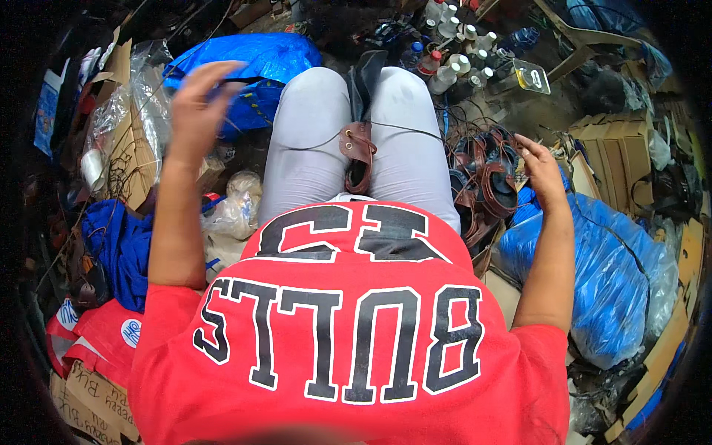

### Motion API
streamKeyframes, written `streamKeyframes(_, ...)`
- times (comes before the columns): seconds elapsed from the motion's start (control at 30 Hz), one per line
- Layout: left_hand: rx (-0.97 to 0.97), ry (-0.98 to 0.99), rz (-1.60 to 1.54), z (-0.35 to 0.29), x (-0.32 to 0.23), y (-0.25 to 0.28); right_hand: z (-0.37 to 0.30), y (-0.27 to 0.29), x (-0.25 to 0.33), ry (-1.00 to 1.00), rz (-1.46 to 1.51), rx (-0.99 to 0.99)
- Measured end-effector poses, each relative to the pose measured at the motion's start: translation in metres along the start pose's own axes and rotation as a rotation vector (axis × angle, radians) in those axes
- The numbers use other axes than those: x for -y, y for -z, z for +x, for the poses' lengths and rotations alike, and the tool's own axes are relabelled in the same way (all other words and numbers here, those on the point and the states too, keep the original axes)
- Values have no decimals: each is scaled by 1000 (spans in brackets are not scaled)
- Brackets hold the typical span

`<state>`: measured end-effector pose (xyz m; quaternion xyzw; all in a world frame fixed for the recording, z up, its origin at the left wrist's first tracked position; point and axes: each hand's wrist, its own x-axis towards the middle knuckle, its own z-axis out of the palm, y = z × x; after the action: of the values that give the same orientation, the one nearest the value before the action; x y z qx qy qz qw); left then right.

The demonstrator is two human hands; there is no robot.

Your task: Stitching or lacing the upper portion of leather boat shoes.

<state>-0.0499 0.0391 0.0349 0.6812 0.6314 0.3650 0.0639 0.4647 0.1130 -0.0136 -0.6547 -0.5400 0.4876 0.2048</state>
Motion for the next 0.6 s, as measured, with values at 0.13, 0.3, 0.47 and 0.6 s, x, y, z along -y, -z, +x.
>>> streamKeyframes(0.13, 243, -382, -166, 4, -54, -72, 18, -35, 19, 276, -115, -2)
streamKeyframes(0.3, 432, -310, -82, 22, -63, -96, 12, -79, 55, 326, -15, 48)
streamKeyframes(0.47, 706, -286, -5, 43, -63, -100, 14, -103, 66, 421, 3, 100)
streamKeyframes(0.6, 885, -256, -31, 45, -54, -117, 13, -128, 88, 605, -77, 194)
